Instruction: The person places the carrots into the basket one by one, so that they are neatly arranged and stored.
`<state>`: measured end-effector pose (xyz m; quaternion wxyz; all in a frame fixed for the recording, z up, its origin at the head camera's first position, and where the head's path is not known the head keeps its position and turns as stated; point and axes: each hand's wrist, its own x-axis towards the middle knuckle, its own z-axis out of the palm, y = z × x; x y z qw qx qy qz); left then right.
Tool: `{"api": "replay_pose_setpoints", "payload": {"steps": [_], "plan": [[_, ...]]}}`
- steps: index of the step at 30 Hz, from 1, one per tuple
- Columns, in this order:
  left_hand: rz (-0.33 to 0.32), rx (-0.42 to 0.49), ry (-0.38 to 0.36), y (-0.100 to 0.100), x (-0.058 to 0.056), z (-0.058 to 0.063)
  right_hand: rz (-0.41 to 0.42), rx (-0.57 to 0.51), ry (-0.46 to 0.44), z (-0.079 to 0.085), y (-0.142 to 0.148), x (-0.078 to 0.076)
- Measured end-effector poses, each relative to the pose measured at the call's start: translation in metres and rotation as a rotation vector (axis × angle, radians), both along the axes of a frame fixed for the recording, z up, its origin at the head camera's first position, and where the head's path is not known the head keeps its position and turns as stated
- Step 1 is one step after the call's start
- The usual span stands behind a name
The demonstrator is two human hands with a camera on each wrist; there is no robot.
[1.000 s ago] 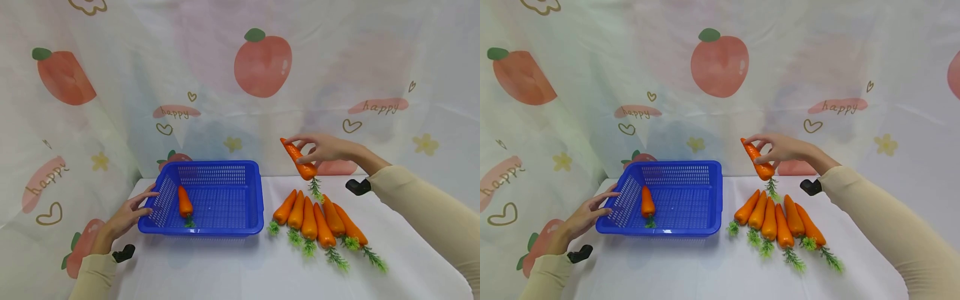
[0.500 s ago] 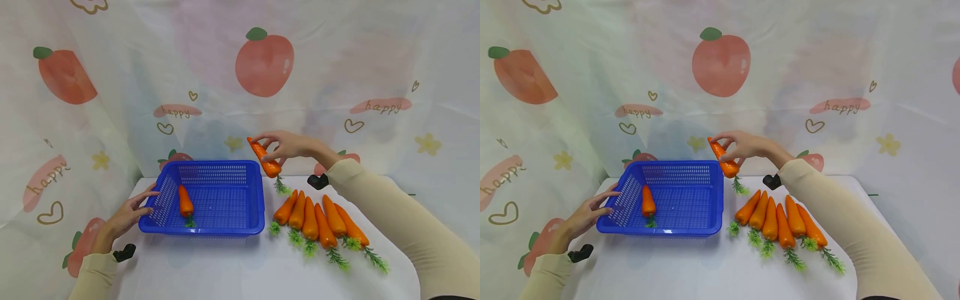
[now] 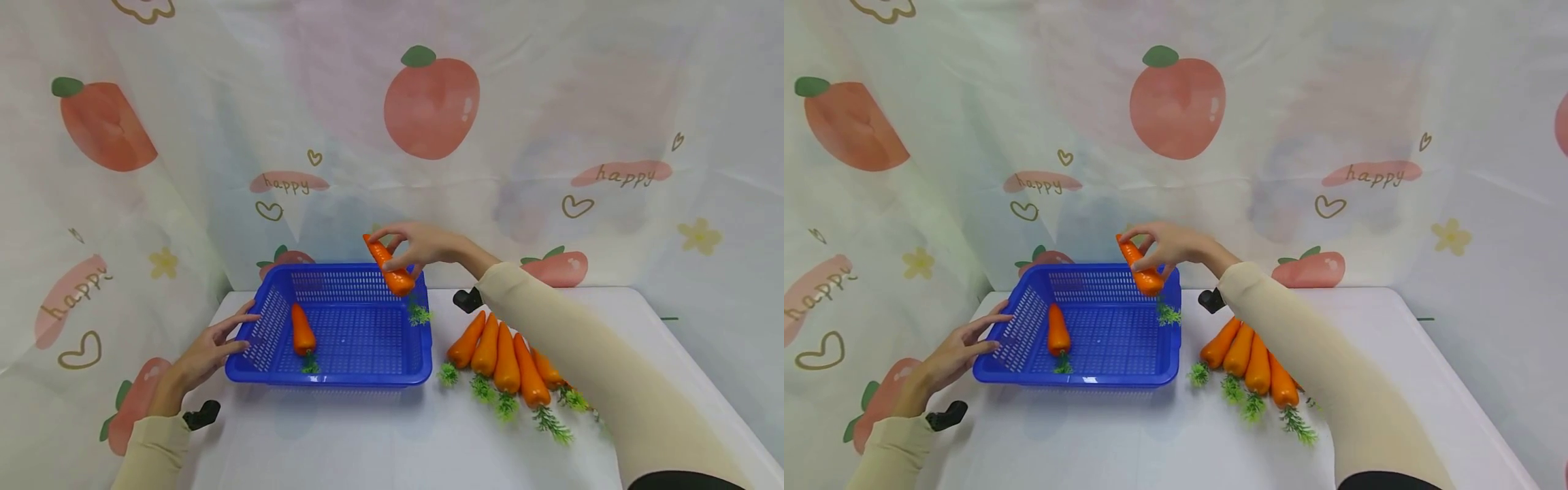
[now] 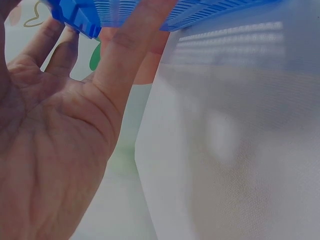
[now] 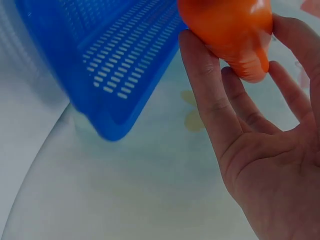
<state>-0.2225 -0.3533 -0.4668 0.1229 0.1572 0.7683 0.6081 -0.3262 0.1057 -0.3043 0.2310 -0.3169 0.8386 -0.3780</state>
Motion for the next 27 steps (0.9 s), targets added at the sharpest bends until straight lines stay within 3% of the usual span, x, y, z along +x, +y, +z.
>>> {"api": "replay_pose_setpoints", "payload": {"steps": [11,27], "plan": [[0.009,0.004,-0.001,-0.001,0.001,-0.001,0.017,-0.007,-0.056,-0.028,-0.059,-0.005],[-0.008,0.042,-0.017,-0.001,-0.001,-0.001,0.027,-0.040,-0.224,-0.090,-0.120,-0.010]]}}
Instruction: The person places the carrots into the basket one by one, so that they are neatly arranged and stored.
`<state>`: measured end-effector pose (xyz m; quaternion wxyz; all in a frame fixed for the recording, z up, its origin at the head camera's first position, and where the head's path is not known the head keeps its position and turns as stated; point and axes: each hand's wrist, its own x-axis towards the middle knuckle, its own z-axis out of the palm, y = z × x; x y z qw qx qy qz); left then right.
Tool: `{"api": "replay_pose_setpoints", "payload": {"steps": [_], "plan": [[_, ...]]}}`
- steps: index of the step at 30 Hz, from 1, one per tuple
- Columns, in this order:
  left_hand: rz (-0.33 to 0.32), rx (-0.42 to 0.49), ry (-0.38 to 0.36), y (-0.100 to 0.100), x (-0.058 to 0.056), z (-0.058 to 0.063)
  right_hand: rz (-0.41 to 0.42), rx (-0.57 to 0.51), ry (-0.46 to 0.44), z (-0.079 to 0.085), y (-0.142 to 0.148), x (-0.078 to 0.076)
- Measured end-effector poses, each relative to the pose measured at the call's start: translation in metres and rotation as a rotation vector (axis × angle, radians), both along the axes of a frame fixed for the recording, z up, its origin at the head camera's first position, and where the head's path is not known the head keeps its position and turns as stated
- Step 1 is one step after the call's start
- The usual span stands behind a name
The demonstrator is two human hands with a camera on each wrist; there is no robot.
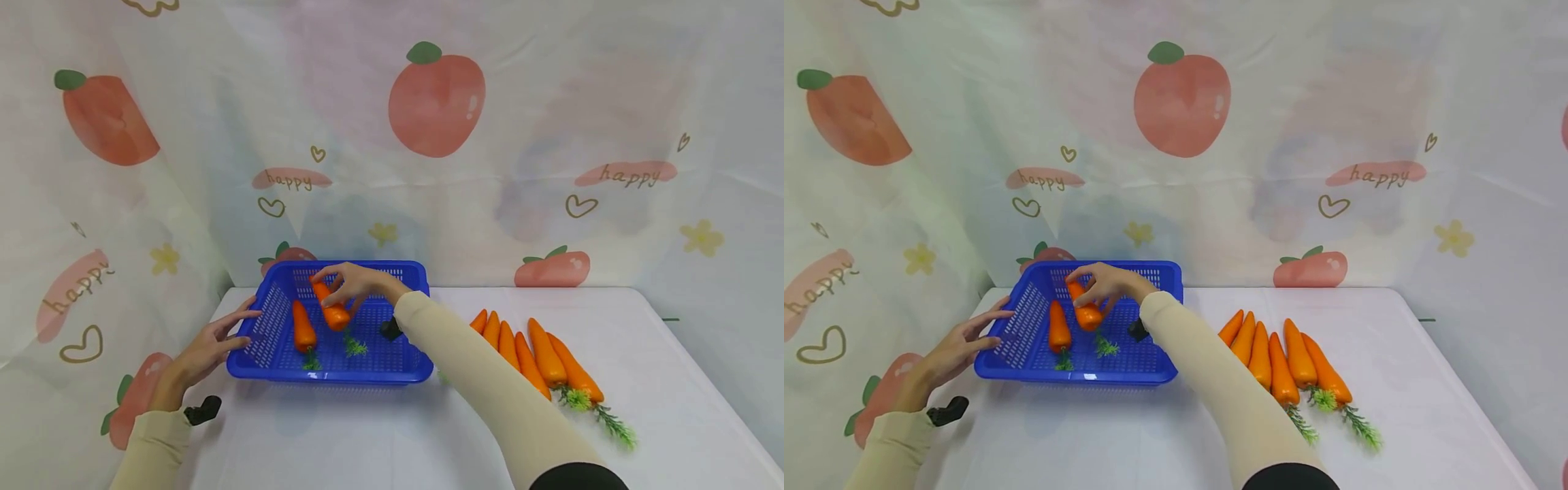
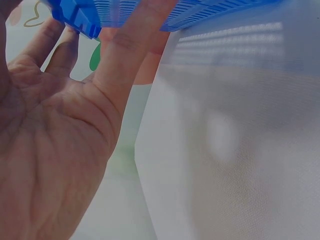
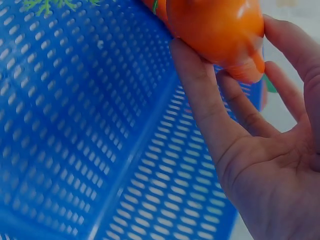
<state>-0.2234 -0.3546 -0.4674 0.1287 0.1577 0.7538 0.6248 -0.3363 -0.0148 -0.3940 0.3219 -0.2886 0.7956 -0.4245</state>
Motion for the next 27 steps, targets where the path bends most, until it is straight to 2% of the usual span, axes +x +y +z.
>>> {"api": "replay_pose_setpoints", "payload": {"steps": [7,17,27], "plan": [[0.003,-0.005,0.002,-0.001,-0.001,0.000,-0.031,0.013,-0.047,-0.022,-0.014,-0.004],[0.001,-0.002,-0.004,0.000,-0.002,0.000,-0.060,0.035,-0.083,-0.029,-0.031,0.004],[0.009,-0.014,-0.005,-0.001,-0.004,-0.001,-0.113,0.030,-0.136,-0.050,-0.046,0.000]]}}
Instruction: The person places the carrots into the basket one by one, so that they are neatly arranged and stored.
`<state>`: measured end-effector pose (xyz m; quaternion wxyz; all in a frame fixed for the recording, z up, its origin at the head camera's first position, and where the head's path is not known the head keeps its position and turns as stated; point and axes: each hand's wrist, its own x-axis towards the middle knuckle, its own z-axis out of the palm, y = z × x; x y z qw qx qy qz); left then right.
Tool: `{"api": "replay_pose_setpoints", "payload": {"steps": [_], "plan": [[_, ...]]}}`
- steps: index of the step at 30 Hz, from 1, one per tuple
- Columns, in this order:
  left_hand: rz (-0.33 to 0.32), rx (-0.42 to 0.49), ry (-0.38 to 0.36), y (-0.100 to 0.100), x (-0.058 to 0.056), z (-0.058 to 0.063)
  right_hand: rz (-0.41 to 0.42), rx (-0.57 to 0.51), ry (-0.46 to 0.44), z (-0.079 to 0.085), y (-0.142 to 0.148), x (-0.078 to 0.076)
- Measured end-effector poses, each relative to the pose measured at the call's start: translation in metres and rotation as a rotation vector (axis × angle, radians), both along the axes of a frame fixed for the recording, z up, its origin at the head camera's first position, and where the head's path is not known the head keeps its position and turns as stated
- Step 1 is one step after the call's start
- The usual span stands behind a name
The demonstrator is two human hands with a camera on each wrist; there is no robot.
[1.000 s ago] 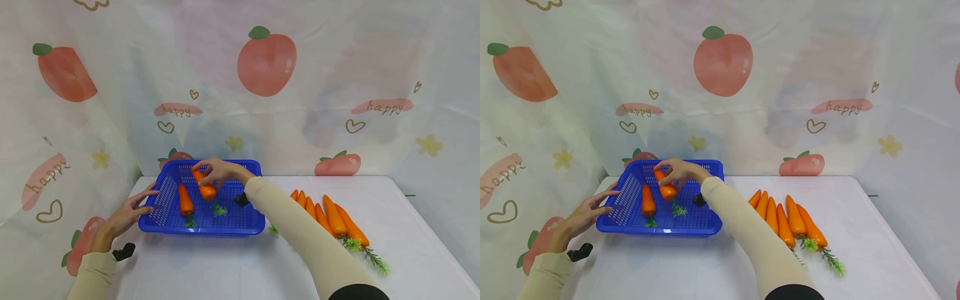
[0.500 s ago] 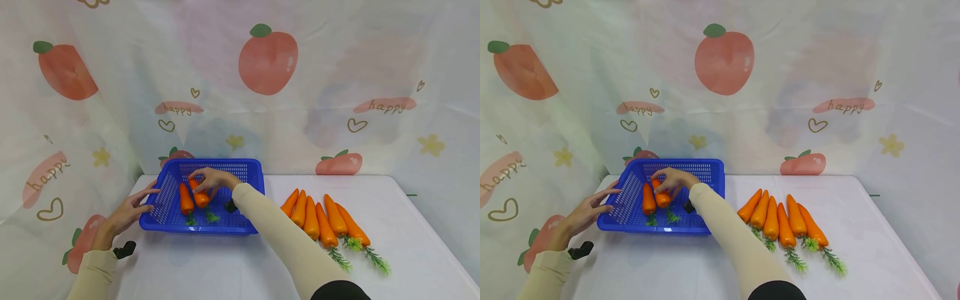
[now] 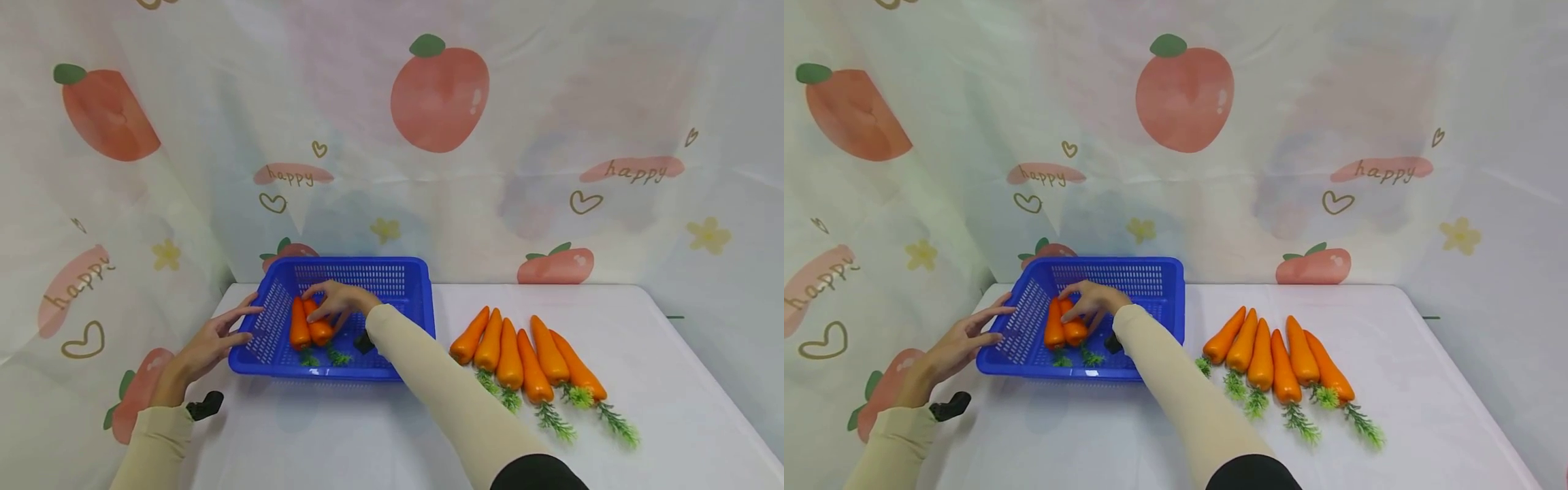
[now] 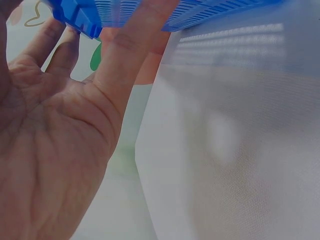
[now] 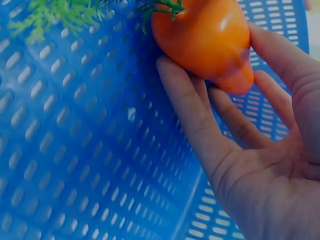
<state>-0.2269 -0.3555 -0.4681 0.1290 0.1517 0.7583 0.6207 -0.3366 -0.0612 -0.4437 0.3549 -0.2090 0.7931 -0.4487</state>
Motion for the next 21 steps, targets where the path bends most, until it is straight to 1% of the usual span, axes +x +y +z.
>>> {"api": "replay_pose_setpoints", "payload": {"steps": [7,15,21], "plan": [[-0.003,-0.009,0.002,-0.001,0.000,0.000,-0.035,-0.016,-0.009,-0.007,-0.007,0.002],[-0.004,-0.003,0.004,0.000,0.000,0.002,-0.083,-0.014,0.030,-0.005,-0.013,0.012],[0.005,-0.001,-0.011,0.000,0.002,0.003,-0.078,-0.007,0.030,-0.005,-0.014,0.014]]}}
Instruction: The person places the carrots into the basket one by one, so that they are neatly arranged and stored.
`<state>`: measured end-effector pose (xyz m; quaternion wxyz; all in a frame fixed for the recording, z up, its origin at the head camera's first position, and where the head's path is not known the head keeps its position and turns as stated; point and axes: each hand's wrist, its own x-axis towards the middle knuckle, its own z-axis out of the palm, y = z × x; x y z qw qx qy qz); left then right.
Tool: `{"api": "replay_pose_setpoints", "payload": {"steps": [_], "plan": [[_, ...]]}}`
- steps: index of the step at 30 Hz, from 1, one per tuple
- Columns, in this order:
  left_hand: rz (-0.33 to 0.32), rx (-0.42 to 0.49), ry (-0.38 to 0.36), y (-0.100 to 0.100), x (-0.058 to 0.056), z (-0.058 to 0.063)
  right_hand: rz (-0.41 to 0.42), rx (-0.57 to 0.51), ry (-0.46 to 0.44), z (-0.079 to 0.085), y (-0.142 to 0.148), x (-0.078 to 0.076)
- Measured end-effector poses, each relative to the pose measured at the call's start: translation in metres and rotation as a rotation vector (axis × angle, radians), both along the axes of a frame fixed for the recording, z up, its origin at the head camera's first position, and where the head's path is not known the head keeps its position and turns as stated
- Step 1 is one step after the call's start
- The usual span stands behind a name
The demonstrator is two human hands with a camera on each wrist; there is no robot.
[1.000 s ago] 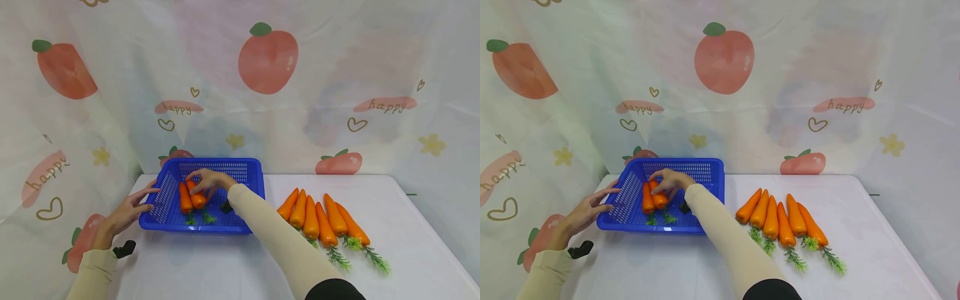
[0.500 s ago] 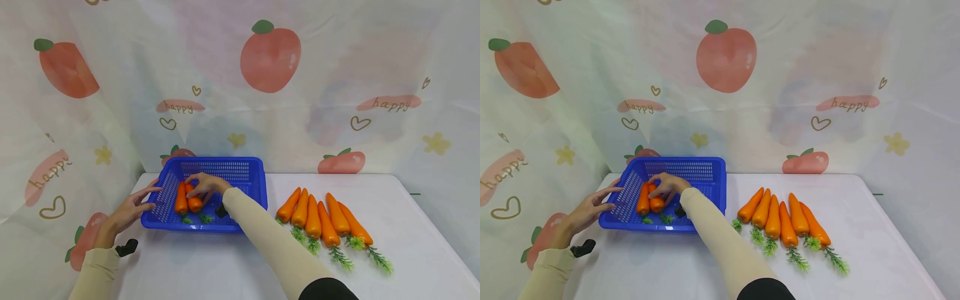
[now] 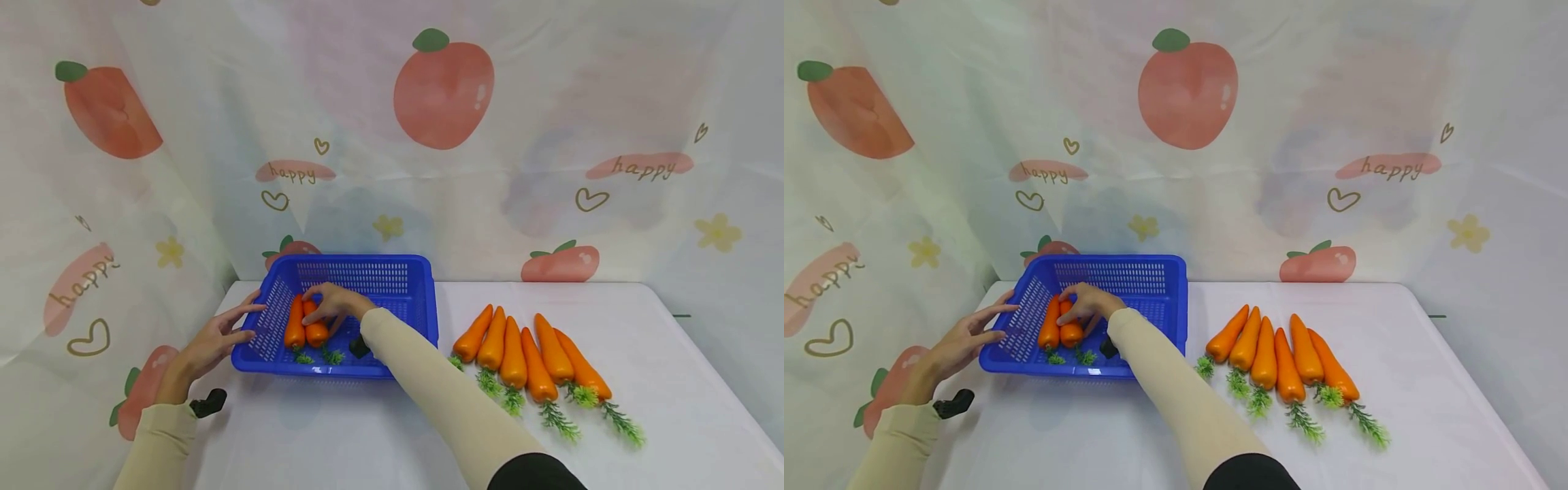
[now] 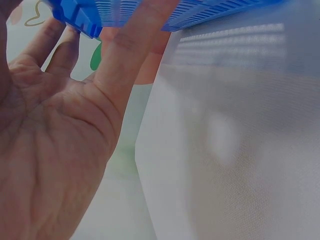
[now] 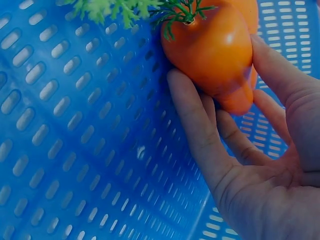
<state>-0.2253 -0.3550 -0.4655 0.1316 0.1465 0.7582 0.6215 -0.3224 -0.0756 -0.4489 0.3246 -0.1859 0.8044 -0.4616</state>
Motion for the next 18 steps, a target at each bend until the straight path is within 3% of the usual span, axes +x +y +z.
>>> {"api": "replay_pose_setpoints", "payload": {"steps": [18], "plan": [[0.000,-0.013,0.013,0.0008,0.0014,0.0006,0.079,0.109,0.064,0.0083,0.0056,0.0003]]}}
